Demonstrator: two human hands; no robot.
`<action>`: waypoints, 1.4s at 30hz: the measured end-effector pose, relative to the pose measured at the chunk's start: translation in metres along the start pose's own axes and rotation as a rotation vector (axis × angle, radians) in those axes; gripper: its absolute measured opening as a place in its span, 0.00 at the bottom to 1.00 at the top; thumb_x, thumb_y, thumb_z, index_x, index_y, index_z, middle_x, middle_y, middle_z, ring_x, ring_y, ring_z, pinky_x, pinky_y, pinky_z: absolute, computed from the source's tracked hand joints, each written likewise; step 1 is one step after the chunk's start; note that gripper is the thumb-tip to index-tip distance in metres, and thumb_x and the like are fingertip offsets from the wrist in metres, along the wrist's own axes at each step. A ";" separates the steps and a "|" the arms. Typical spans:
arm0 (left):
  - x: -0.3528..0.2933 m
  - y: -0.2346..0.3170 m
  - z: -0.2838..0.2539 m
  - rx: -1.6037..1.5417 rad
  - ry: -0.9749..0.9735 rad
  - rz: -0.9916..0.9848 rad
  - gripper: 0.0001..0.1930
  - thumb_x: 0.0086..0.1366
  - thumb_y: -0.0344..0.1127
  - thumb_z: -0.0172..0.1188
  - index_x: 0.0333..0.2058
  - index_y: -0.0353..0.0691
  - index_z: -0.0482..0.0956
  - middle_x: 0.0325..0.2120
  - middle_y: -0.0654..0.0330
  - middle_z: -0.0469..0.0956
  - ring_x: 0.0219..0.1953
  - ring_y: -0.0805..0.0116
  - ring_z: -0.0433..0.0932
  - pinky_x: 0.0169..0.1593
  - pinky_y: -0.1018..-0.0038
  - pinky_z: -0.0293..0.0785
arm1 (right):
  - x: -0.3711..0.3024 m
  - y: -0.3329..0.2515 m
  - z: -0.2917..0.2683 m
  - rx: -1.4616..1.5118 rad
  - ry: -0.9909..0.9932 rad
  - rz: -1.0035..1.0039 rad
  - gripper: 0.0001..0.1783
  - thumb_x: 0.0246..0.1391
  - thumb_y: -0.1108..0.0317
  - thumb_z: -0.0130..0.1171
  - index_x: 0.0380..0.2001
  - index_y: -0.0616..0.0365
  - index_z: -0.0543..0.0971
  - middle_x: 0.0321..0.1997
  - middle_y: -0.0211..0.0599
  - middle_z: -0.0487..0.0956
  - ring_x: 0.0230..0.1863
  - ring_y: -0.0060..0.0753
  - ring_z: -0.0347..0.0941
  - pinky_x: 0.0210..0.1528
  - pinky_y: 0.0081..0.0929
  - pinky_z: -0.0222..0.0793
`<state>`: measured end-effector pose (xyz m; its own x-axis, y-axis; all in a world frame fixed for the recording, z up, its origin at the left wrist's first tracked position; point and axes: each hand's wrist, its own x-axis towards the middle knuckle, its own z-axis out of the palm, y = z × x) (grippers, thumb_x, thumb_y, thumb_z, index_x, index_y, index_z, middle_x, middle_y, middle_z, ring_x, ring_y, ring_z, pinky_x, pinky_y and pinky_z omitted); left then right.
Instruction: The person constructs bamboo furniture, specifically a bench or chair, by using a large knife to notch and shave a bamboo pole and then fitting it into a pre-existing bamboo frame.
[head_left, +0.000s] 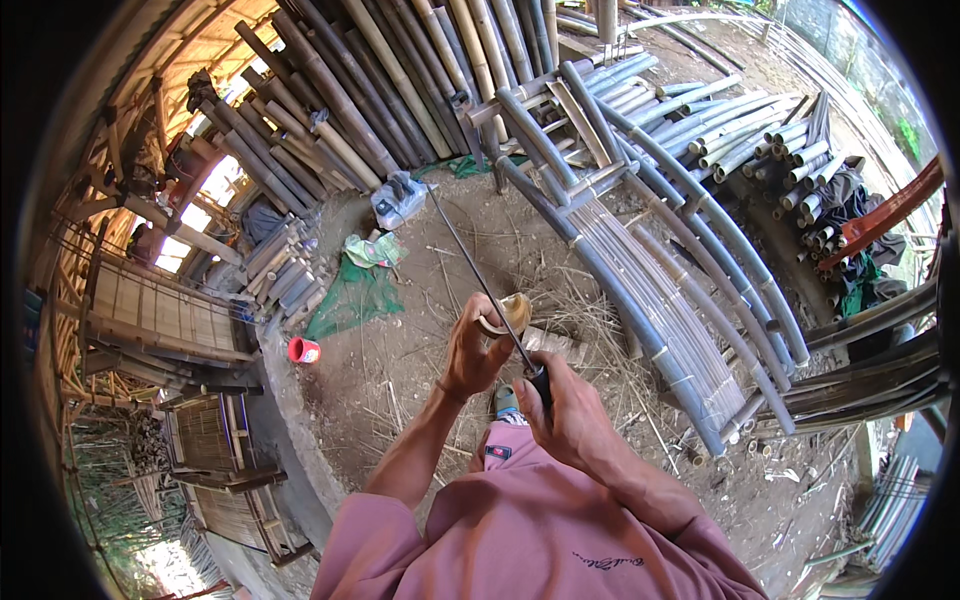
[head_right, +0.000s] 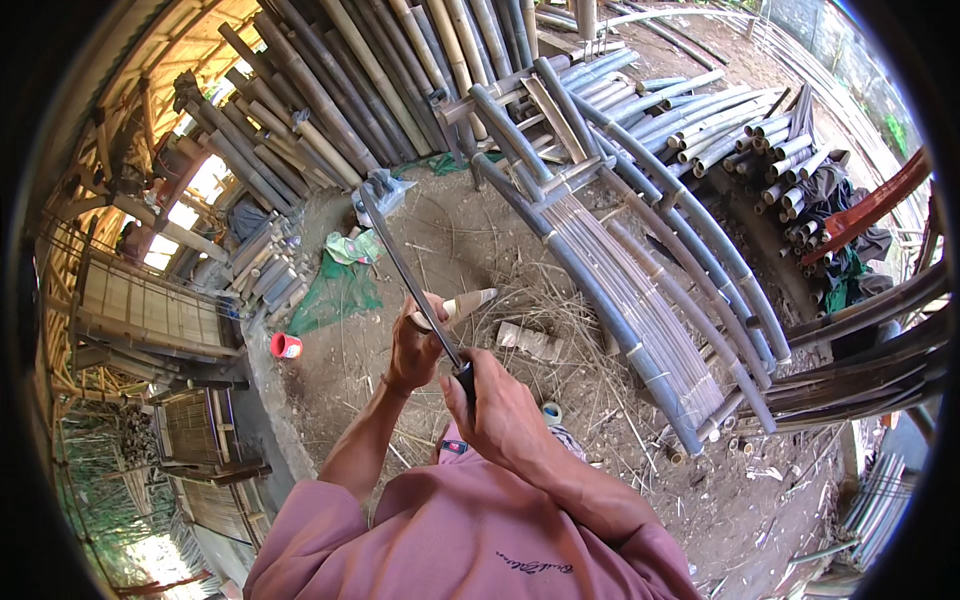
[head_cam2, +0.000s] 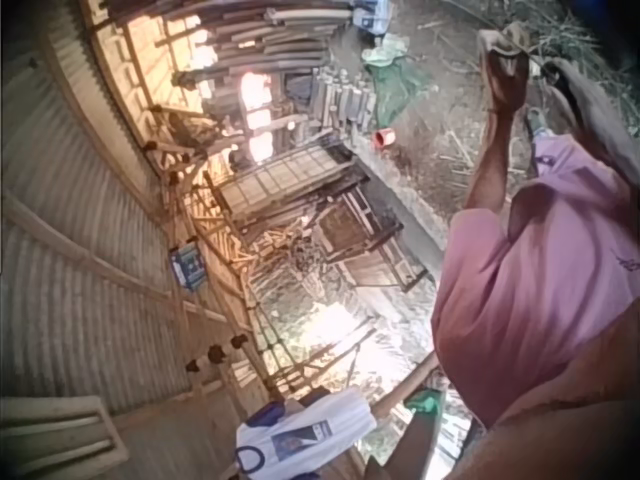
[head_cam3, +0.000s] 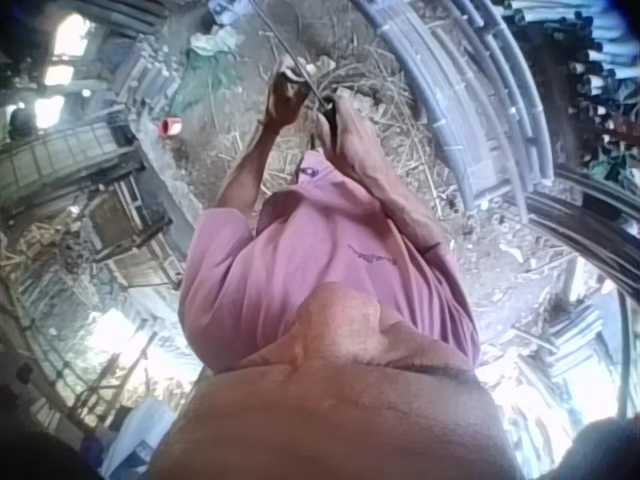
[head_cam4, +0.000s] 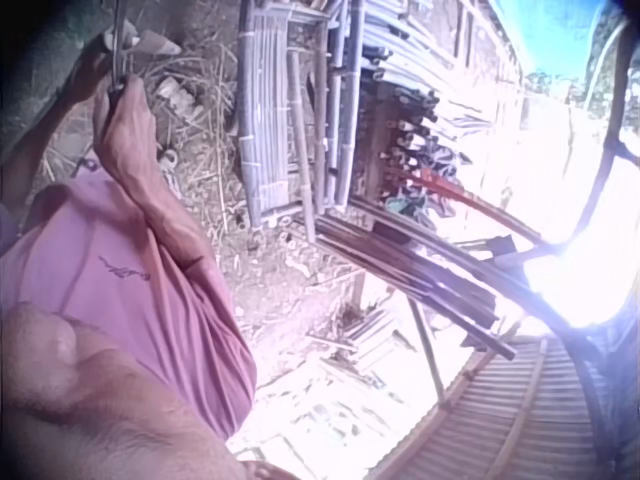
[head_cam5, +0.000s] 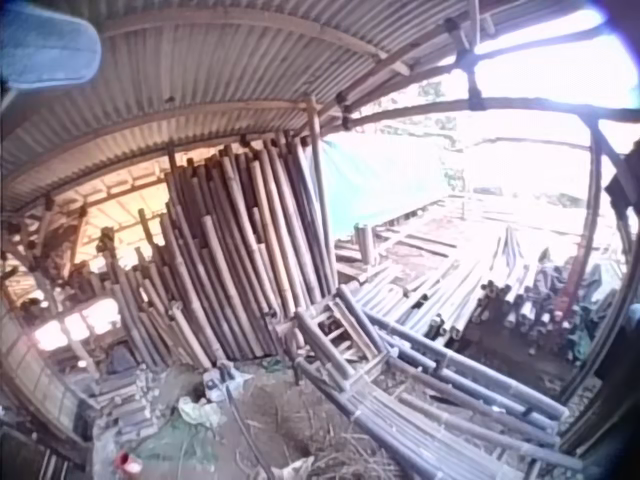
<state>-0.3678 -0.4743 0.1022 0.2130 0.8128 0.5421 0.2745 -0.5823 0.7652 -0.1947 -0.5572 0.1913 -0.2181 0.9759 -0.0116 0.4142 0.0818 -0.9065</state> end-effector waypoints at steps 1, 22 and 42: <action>-0.001 0.000 -0.001 0.001 -0.003 -0.011 0.24 0.62 0.56 0.59 0.33 0.39 0.63 0.27 0.56 0.63 0.28 0.59 0.66 0.34 0.66 0.65 | 0.000 -0.001 0.000 0.001 0.001 0.000 0.21 0.61 0.61 0.54 0.50 0.67 0.67 0.31 0.59 0.77 0.32 0.61 0.76 0.34 0.45 0.71; -0.007 -0.009 -0.004 0.036 -0.008 -0.030 0.29 0.62 0.60 0.57 0.42 0.34 0.69 0.32 0.53 0.71 0.31 0.56 0.73 0.37 0.64 0.70 | 0.000 -0.009 -0.005 -0.087 -0.083 0.064 0.25 0.62 0.57 0.53 0.53 0.66 0.65 0.42 0.62 0.75 0.41 0.64 0.75 0.42 0.49 0.71; 0.003 0.004 -0.007 -0.003 0.000 -0.056 0.20 0.59 0.48 0.63 0.32 0.39 0.64 0.27 0.57 0.65 0.29 0.61 0.68 0.35 0.67 0.66 | 0.011 -0.009 -0.012 0.027 -0.107 0.061 0.23 0.61 0.58 0.54 0.49 0.69 0.67 0.36 0.63 0.77 0.38 0.65 0.75 0.39 0.48 0.71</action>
<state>-0.3723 -0.4740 0.1097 0.1974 0.8442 0.4984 0.2836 -0.5358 0.7953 -0.1905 -0.5450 0.2039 -0.2867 0.9516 -0.1107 0.4058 0.0159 -0.9138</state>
